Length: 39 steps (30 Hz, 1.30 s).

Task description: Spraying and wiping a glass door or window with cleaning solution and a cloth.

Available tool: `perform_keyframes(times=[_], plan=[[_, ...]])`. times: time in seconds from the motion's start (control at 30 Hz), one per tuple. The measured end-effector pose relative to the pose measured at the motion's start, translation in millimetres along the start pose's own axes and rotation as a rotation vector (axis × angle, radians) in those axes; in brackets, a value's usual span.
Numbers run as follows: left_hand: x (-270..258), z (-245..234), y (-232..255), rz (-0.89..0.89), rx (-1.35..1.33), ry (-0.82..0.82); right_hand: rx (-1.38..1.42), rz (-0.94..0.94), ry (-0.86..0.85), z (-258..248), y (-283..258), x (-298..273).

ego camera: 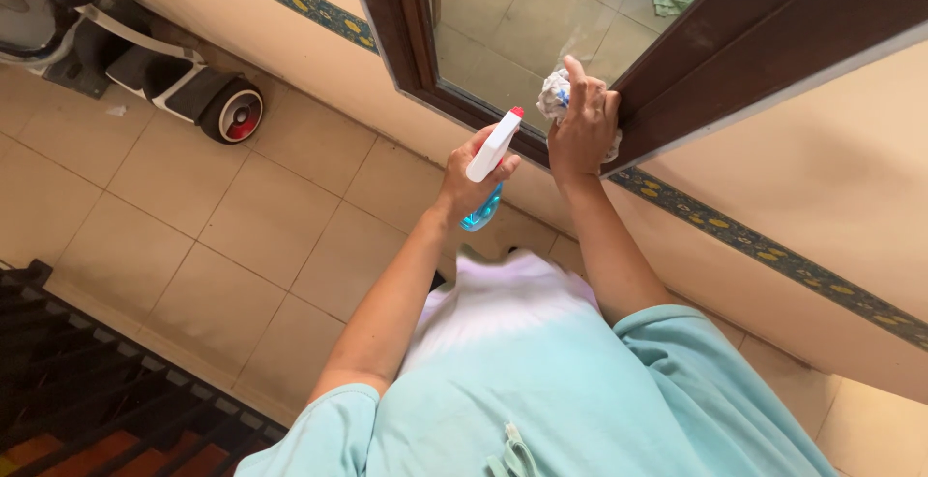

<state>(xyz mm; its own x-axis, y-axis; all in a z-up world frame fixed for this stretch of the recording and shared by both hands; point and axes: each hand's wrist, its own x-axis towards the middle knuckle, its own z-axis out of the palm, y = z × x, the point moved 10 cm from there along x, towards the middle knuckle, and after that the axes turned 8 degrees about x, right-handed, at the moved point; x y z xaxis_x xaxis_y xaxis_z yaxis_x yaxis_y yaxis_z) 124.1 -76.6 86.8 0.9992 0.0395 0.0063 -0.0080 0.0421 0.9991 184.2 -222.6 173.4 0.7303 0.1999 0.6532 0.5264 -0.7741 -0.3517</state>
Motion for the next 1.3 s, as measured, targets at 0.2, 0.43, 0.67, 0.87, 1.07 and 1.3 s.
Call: perform_keyframes(times=[0.2,0.43,0.67,0.87,1.07,1.3], plan=[[2,-2,-2,0.018,-0.021,0.006,-0.040,0.012,-0.007,2,1,1],[4,-7,3,0.024,0.033,0.014,0.271,-0.132,0.228,-41,-8,12],[13,-13,9,0.041,0.069,0.027,-0.017,-0.240,0.314,-11,-8,31],[14,-26,9,0.054,-0.090,0.023,-0.180,-0.329,0.075,28,-12,-7],[12,-59,13,0.025,0.007,0.137,-0.101,-0.230,0.051,31,-8,8],[25,-69,-10,0.037,-0.081,0.151,-0.158,-0.280,0.005,80,-35,23]])
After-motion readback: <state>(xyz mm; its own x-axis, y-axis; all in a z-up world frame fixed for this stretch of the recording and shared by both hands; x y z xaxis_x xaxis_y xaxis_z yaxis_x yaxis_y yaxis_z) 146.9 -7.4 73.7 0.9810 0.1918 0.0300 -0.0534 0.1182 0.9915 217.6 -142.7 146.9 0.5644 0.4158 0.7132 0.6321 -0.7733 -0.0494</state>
